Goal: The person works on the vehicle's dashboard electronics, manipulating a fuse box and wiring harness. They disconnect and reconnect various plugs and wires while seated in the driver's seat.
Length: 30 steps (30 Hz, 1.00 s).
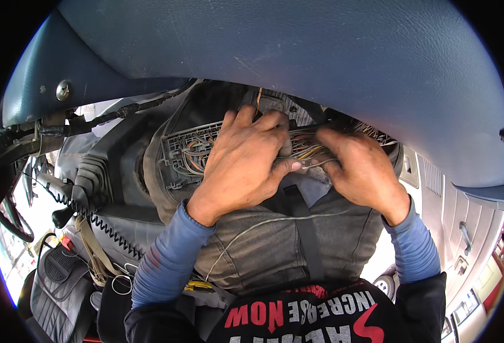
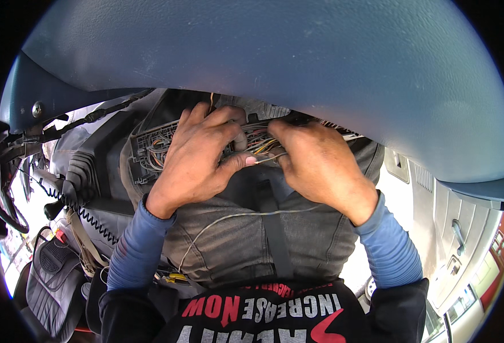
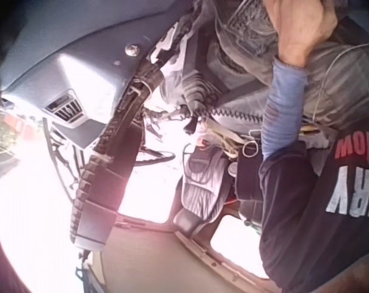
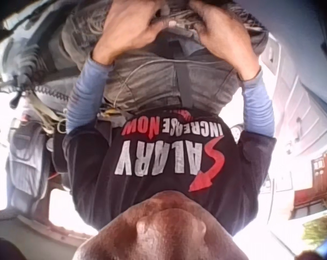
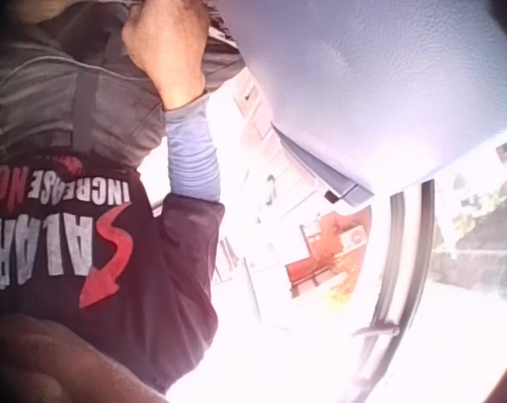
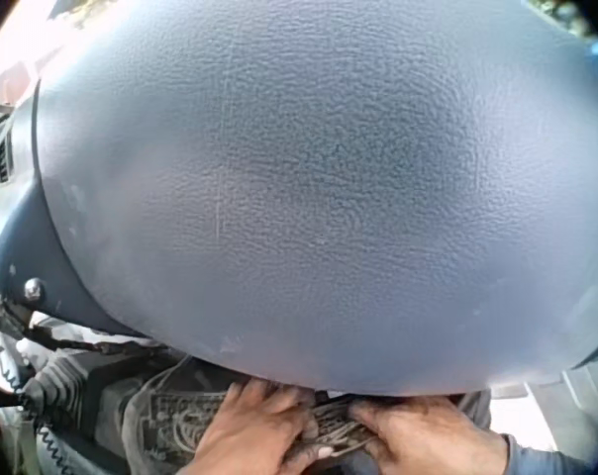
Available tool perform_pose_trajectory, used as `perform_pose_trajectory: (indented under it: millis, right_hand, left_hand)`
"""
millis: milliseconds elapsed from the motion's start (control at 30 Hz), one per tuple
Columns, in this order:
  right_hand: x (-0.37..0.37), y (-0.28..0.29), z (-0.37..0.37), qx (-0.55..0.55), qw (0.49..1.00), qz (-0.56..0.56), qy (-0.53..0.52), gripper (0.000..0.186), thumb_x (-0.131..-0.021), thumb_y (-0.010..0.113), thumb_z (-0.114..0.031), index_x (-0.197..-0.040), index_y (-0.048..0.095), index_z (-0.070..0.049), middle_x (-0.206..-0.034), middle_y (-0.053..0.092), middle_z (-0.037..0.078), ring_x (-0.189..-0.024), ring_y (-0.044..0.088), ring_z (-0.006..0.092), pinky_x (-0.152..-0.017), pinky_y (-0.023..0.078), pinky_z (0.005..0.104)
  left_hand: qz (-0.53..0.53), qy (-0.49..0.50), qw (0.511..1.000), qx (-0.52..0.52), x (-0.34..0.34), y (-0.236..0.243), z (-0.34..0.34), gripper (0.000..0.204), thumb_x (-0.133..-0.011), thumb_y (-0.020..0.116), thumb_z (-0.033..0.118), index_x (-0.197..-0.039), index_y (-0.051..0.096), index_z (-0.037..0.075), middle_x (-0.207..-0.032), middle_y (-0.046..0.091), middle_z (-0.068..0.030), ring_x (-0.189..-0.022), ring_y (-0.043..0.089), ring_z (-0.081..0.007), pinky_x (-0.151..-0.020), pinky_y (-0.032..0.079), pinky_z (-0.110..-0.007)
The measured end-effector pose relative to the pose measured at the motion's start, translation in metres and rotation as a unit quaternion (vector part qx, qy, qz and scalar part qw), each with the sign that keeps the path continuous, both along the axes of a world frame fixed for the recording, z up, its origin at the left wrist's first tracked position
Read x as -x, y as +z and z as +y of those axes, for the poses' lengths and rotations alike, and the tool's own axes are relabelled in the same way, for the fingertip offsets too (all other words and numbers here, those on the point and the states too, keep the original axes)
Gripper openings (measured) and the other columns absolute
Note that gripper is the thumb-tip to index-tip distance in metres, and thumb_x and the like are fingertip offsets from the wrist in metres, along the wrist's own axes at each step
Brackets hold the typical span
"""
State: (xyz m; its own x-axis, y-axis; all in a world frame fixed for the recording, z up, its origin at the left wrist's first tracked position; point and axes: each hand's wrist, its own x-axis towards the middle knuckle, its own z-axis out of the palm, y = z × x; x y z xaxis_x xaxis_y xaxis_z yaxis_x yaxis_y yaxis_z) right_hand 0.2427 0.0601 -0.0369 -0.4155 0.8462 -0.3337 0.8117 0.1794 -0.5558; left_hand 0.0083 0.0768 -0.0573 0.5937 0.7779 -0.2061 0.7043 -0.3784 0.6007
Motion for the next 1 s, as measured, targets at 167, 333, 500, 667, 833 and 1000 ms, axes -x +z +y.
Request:
perform_pose_trajectory:
  millis: [167, 333, 500, 667, 833, 1000]
  right_hand:
    - [0.005, 0.006, 0.000, 0.043, 0.997, 0.032, -0.059, 0.025, -0.084, 0.071, -0.002, -0.110, 0.073, 0.001, -0.090, 0.074, 0.023, -0.080, 0.073, 0.0409, -0.074, 0.055, 0.0466]
    - [0.009, -0.014, 0.003, -0.057, 0.993, 0.066, -0.077, 0.021, -0.088, 0.073, -0.005, -0.108, 0.074, 0.002, -0.087, 0.075, 0.021, -0.075, 0.073, 0.0364, -0.069, 0.055, 0.0420]
    - [0.012, 0.000, -0.006, 0.051, 0.989, 0.066, -0.122, 0.018, -0.089, 0.074, -0.003, -0.106, 0.073, 0.004, -0.088, 0.077, 0.019, -0.077, 0.076, 0.0308, -0.071, 0.056, 0.0400]
    - [0.030, 0.023, 0.011, 0.089, 0.979, 0.119, -0.142, 0.015, -0.095, 0.075, -0.005, -0.107, 0.072, 0.004, -0.086, 0.074, 0.017, -0.074, 0.070, 0.0203, -0.072, 0.056, 0.0383]
    - [0.018, -0.006, 0.010, 0.018, 0.978, 0.142, -0.149, 0.023, -0.100, 0.076, -0.009, -0.121, 0.073, 0.002, -0.100, 0.080, 0.013, -0.086, 0.076, 0.0166, -0.076, 0.061, 0.0311]
    - [-0.002, 0.000, -0.043, -0.107, 0.955, 0.204, -0.187, 0.032, -0.099, 0.071, 0.005, -0.131, 0.071, 0.004, -0.119, 0.080, 0.018, -0.106, 0.079, 0.0229, -0.086, 0.064, 0.0336]
  left_hand:
    - [-0.020, 0.016, 1.000, 0.003, -0.001, -0.001, -0.001, 0.039, -0.084, 0.087, 0.036, -0.103, 0.077, 0.003, -0.131, 0.068, -0.0085, -0.118, 0.057, -0.0326, -0.100, 0.048, -0.047]
    - [0.001, 0.006, 1.000, 0.004, -0.002, -0.001, -0.002, 0.038, -0.081, 0.088, 0.029, -0.105, 0.078, 0.002, -0.131, 0.068, -0.0077, -0.118, 0.057, -0.0328, -0.101, 0.052, -0.045]
    - [0.015, 0.005, 0.999, 0.042, -0.004, 0.000, 0.001, 0.038, -0.080, 0.087, 0.029, -0.104, 0.080, 0.001, -0.131, 0.067, -0.0073, -0.118, 0.056, -0.0350, -0.103, 0.052, -0.046]
    - [-0.040, 0.013, 0.998, -0.050, -0.004, -0.004, -0.002, 0.031, -0.080, 0.087, 0.025, -0.097, 0.081, 0.001, -0.121, 0.069, -0.0095, -0.112, 0.059, -0.0344, -0.095, 0.055, -0.046]
    - [-0.047, 0.047, 0.998, 0.005, -0.002, -0.005, -0.004, 0.031, -0.087, 0.083, 0.028, -0.102, 0.081, 0.000, -0.121, 0.069, -0.0114, -0.109, 0.061, -0.0336, -0.094, 0.055, -0.046]
    - [-0.060, 0.060, 0.996, -0.023, -0.002, -0.009, -0.006, 0.031, -0.091, 0.081, 0.027, -0.105, 0.081, -0.001, -0.120, 0.069, -0.0107, -0.108, 0.061, -0.0316, -0.094, 0.055, -0.044]
